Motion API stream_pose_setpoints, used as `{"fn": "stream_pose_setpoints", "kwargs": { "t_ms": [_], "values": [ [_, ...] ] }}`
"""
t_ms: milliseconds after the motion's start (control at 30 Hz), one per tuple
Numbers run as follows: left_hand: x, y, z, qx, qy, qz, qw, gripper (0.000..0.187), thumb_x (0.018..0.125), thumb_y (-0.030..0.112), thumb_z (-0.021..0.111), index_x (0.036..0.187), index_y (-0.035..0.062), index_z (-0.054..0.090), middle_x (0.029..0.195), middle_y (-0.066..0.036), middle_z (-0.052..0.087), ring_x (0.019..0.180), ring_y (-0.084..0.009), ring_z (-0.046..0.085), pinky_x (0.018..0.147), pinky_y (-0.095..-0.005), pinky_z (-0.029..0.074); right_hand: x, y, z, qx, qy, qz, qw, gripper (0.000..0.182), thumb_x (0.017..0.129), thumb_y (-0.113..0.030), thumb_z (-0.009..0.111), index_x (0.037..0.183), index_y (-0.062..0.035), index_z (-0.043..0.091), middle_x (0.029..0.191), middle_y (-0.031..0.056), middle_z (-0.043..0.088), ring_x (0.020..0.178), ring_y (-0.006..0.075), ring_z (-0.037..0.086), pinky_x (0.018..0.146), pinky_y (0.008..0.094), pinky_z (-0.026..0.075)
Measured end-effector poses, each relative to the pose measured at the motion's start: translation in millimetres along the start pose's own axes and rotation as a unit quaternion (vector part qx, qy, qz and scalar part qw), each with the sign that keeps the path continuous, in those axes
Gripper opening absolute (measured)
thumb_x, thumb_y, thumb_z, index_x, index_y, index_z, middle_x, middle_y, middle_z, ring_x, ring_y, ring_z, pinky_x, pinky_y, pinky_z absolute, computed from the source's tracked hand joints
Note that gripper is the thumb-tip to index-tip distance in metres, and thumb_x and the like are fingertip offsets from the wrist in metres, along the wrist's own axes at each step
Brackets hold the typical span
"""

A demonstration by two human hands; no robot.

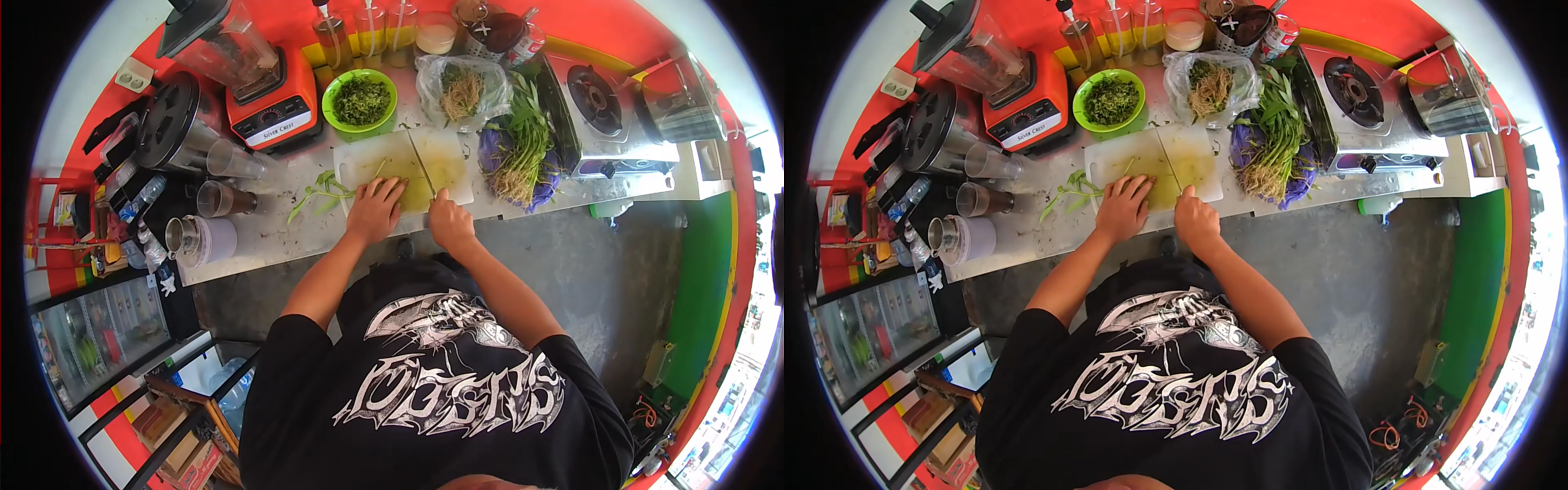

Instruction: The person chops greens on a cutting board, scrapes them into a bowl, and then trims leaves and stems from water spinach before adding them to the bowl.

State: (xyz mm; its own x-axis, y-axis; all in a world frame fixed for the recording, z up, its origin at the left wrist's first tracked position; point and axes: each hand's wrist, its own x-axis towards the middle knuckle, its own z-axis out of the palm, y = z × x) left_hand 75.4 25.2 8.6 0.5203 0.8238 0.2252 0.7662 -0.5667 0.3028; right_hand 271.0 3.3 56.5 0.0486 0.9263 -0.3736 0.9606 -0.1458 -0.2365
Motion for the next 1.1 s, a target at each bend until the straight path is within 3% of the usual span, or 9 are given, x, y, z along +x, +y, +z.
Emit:
{"fn": "stream_pose_setpoints", "kwargs": {
  "t_ms": [533, 600, 1100],
  "values": [
    [0, -2, 1, -0.01, 0.008, 0.0, 1.0, 0.054, 0.091, 0.021, 0.06, 0.144, 0.0143, 0.053, 0.139, -0.005, 0.054, 0.128, -0.0296, 0.046, 0.105, -0.0474, 0.038, 14, -5, 6, -0.006, 0.006, -0.012, 1.0, 0.027, 0.105, -0.028, 0.048, 0.108, -0.0013, 0.047, 0.091, 0.0222, 0.073, 0.088, 0.0403, 0.073, 0.078, 0.0482, 0.058],
    [-1, 0, -1, -0.003, 0.005, 0.002, 1.0, 0.053, 0.091, 0.021, 0.061, 0.144, 0.0143, 0.053, 0.14, -0.005, 0.054, 0.128, -0.0285, 0.047, 0.105, -0.0468, 0.038, 17, -2, -1, -0.03, 0.021, -0.045, 0.998, 0.026, 0.105, -0.028, 0.048, 0.108, -0.0018, 0.047, 0.091, 0.0217, 0.074, 0.087, 0.0401, 0.073, 0.077, 0.0478, 0.059],
    [0, -1, 0, -0.001, 0.019, -0.001, 1.0, 0.053, 0.09, 0.021, 0.062, 0.142, 0.0139, 0.055, 0.138, -0.005, 0.055, 0.127, -0.0296, 0.048, 0.105, -0.0467, 0.039, 6, -8, 15, -0.012, 0.021, -0.025, 0.999, 0.026, 0.104, -0.027, 0.049, 0.108, -0.001, 0.047, 0.093, 0.0228, 0.073, 0.089, 0.04, 0.073, 0.077, 0.0477, 0.059]
  ]
}}
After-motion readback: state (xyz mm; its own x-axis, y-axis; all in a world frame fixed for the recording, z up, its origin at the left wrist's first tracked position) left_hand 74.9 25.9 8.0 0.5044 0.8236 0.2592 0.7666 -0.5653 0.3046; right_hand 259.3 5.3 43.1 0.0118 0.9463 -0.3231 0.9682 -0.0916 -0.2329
